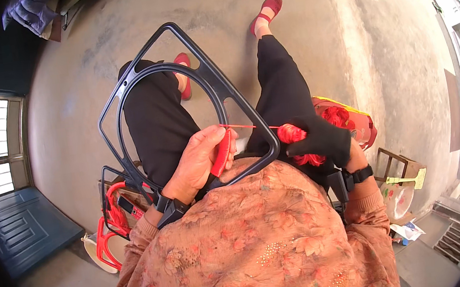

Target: Wrapping red plastic cord around a black plastic furniture frame.

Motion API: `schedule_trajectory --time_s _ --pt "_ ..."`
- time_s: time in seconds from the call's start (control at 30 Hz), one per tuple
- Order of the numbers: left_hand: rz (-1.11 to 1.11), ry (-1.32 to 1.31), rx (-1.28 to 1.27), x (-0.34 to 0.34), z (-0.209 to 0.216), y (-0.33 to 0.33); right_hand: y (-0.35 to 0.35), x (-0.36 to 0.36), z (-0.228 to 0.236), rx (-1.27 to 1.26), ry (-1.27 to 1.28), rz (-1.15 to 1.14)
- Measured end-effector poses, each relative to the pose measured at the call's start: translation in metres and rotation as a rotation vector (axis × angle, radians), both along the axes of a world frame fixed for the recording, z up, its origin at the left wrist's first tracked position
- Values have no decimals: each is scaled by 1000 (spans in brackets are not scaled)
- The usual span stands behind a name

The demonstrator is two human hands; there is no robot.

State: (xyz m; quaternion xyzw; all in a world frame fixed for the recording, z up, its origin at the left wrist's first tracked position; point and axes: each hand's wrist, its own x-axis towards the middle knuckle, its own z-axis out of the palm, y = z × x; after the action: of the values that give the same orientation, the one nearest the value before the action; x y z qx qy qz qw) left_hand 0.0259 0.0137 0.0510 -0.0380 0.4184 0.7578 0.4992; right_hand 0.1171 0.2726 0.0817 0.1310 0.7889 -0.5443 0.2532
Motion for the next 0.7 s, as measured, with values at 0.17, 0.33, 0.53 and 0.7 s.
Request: schedule_trajectory --time_s 0.17,0.33,0.53,0.7 --pt "-44 -1 14 2 -2 1 7 16 -27 -364 51 -384" --pt "-38 22 -28 1 -7 -4 -33 2 -14 -900 317 -1127" --pt "56 18 29 -1 -5 3 -12 32 -49 -1403 188 -759" --pt "49 -31 39 -4 -7 0 -10 32 -57 -1043 313 -1077"
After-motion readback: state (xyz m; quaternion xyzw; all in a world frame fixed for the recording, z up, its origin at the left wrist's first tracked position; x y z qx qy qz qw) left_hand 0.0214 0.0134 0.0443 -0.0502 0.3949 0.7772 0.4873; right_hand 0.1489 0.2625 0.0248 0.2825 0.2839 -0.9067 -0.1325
